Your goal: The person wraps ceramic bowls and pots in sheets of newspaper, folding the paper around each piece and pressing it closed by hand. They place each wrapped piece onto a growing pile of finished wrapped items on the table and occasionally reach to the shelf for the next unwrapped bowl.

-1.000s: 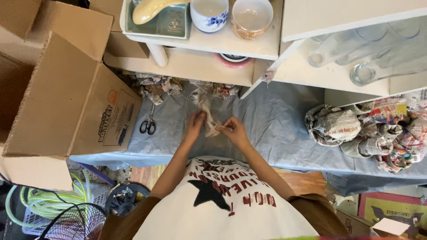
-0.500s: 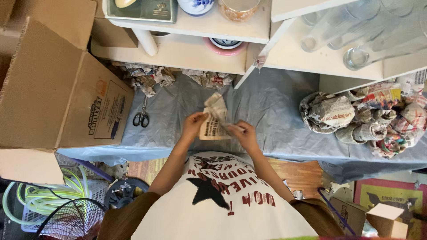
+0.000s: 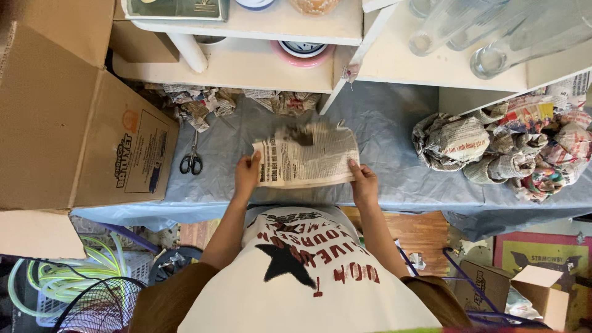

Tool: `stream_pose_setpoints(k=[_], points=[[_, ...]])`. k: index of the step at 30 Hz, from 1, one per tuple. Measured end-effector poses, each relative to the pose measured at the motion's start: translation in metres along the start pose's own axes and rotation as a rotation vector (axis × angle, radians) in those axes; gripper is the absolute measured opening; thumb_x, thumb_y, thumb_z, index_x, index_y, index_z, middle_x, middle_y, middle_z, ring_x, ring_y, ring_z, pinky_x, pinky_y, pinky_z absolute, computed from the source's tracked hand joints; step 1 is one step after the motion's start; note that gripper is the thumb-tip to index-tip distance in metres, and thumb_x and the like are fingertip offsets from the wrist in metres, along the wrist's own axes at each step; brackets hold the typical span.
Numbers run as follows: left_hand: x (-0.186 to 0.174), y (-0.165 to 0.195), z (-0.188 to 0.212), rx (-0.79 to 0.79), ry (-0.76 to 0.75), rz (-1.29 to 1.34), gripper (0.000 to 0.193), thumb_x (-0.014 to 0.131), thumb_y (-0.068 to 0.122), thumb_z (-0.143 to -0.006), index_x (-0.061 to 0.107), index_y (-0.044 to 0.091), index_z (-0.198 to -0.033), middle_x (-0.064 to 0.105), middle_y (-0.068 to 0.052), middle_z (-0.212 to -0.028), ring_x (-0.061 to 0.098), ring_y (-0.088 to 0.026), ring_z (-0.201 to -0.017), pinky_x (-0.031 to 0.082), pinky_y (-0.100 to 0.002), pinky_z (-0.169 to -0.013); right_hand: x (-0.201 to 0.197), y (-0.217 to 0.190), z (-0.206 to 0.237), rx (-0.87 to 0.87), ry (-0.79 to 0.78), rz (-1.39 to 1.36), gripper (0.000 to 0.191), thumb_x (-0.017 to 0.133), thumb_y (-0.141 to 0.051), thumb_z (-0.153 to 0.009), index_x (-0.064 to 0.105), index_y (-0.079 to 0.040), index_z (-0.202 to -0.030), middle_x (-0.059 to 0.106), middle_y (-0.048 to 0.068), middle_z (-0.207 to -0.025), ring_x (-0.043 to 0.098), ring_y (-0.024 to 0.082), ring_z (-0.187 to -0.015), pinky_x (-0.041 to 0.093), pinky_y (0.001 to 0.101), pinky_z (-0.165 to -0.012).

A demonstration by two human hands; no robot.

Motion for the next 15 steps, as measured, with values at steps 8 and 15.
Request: stream_pose_setpoints(k=[8,15], points=[[0.033,0.159,0.069,0.767,-0.485,-0.034,0.072,0.089,0.033,-0.070,0.059,0.002,-0.127,0.057,-0.022,-0.131,0.055,-0.038,-0.119,0.045,-0.050,-0.099,0.061,0.024,0.001,-0.078,-0.074,0.230,0.036,0.082,-0.021,-0.095,0.054,-0.011,-0.074,0.051,-0.004,-0.070,0.038,0.006,-0.061,0.030,0.0266,-0.053],[0.032,0.118,0.015,0.220,-0.430,0.079,0.041,0.064,0.023,-0.094,0.067,0.005,-0.131,0.074,-0.012,-0.117,0.072,-0.024,-0.100,0.057,-0.035,-0.083,0.086,-0.070,0.014,-0.089,-0.217,0.301,0.024,0.085,-0.018,-0.078,0.061,-0.014,-0.082,0.064,-0.003,-0.081,0.061,0.008,-0.074,0.053,0.0240,-0.069]])
Point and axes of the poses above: each hand's wrist, its own z-axis away from the middle knuckle, its own x-axis out of the palm, y = z × x, the point moved 7 cm from there along -z, towards the middle knuckle
